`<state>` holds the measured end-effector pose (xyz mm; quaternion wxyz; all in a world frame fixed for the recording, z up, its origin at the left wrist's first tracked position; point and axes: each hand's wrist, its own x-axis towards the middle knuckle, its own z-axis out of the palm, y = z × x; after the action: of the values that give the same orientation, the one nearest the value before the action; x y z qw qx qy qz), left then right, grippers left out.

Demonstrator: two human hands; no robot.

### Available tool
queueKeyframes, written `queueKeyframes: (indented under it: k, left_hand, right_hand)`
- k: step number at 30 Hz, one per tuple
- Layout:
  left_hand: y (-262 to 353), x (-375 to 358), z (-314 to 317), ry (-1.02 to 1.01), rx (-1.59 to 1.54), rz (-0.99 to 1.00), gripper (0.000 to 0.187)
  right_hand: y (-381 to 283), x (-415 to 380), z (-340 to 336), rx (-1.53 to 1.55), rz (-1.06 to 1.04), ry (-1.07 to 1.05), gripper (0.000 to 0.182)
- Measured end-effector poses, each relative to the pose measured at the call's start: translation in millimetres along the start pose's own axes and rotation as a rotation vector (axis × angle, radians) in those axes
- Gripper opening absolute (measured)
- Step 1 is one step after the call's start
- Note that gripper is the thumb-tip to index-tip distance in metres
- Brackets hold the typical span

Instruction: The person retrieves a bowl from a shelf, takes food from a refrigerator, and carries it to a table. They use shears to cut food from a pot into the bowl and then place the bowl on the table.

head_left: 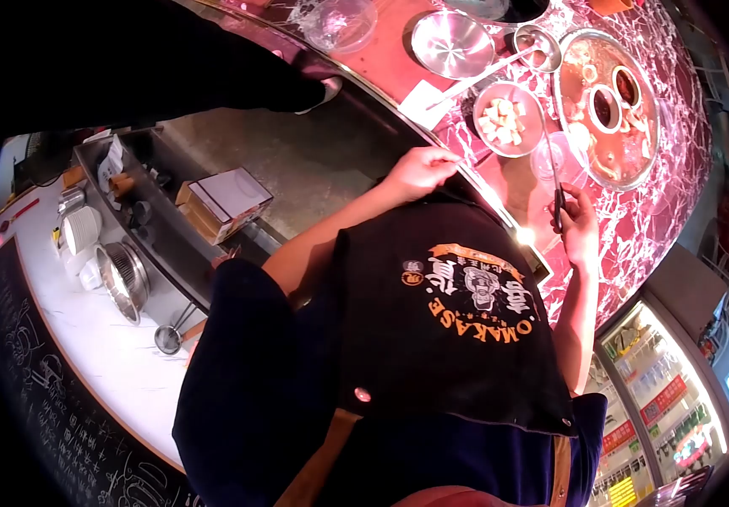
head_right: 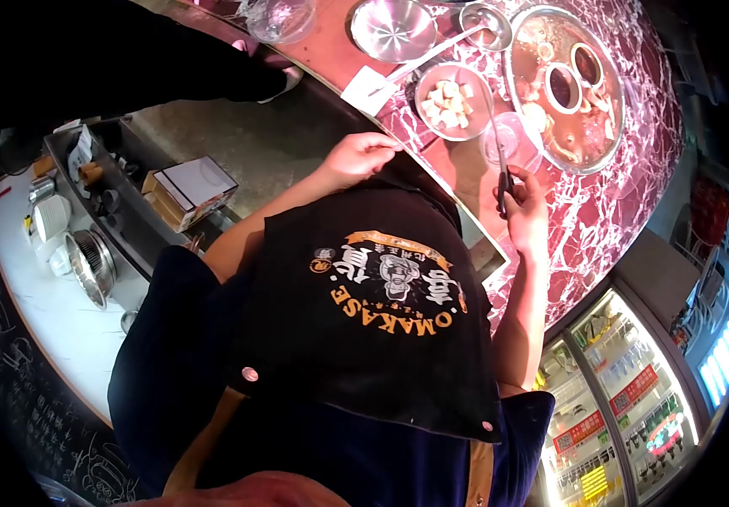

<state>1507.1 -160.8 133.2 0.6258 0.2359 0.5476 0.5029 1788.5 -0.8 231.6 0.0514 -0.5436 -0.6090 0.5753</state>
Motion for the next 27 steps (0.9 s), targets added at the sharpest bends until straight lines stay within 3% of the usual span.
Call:
queueKeyframes:
  k: [5, 9, 13, 18, 27]
  left_hand:
    - [-19.0, 4.9, -2.8, -0.02, 0.096, 0.041, 0.018]
    - [-17.9, 1.1, -3.9, 0.031, 0.205, 0.03, 0.015]
    - [-13.3, -1.2, -3.1, 0.039, 0.205, 0.032, 0.014]
    - [-11.8, -2.2, -4.7, 0.045, 0.236, 0.011, 0.015]
    - [-6.4, -2.6, 3.1, -0.015, 0.35, 0.069, 0.015]
  right_hand:
    - [25.2, 2.0, -5.6, 0.176, -0.096, 0.086, 0.043]
    - [42.4, -0.9, -25.1, 0.227, -0.127, 0.299, 0.041]
    - [105.7, 15.7, -59.1, 0.307, -0.195, 0.48, 0.037]
    - [152.6, 20.1, -69.8, 0.351, -0.02, 0.645, 0.035]
    - [171.8, 21.7, -53.2, 0.387, 0.01, 0.583, 0.032]
